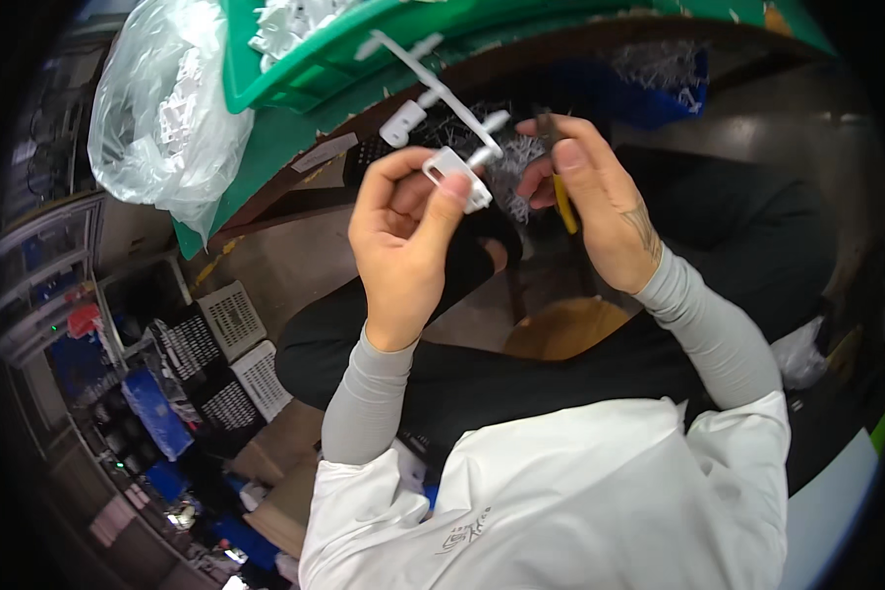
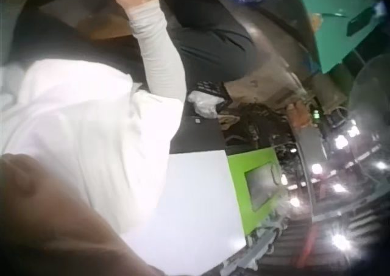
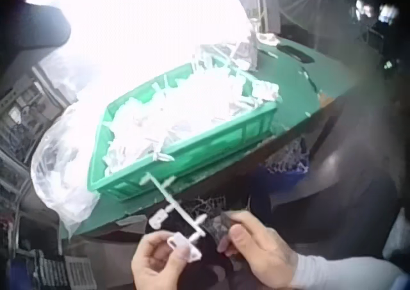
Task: Removing small plastic parts from a sprue or mold frame using pliers and organizing them.
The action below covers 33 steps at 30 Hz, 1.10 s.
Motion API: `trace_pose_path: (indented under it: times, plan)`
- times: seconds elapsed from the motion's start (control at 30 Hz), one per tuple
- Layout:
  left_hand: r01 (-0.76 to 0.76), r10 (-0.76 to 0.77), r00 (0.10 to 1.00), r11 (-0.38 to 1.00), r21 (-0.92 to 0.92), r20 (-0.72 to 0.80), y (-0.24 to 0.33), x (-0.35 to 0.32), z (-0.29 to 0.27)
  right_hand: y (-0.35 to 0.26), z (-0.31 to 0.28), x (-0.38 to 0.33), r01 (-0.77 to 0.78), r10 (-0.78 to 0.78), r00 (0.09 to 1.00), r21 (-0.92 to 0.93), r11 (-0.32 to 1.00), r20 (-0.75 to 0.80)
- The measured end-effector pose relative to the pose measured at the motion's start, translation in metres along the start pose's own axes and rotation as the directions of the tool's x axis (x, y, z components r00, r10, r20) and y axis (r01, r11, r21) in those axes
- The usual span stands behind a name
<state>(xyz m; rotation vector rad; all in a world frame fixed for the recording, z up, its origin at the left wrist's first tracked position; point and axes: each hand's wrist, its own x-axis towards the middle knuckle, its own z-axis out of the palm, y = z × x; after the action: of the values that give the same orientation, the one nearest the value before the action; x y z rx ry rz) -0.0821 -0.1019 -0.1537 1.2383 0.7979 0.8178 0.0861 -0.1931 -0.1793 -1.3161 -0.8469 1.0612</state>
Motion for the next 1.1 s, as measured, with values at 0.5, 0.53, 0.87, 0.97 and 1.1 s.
trace_pose_path:
  times: [0.5, 0.53, 0.87, 0.97, 1.1]
  plan:
    - [0.012, -0.012, 1.000, 0.999, -0.040, 0.004, -0.007, -0.002, 0.005, 0.008, 0.012, -0.013, 0.071, -0.036, 0.992, -0.286, 0.956, 0.125]
    - [0.019, -0.018, 1.000, 0.999, -0.033, 0.006, -0.008, -0.002, 0.004, 0.010, 0.011, -0.013, 0.101, -0.065, 0.990, -0.316, 0.943, 0.122]
    - [0.049, -0.048, 0.999, 0.998, -0.038, 0.019, -0.012, -0.008, 0.002, 0.016, 0.013, -0.015, 0.183, -0.136, 0.980, -0.381, 0.907, 0.146]
    - [0.061, -0.060, 0.998, 0.995, -0.082, 0.008, -0.014, -0.007, 0.005, 0.012, 0.012, -0.014, 0.102, -0.056, 0.989, -0.363, 0.926, 0.136]
    - [0.016, -0.018, 0.999, 0.998, -0.056, -0.042, -0.018, -0.006, 0.008, 0.013, 0.017, -0.015, 0.169, -0.125, 0.984, -0.439, 0.882, 0.128]
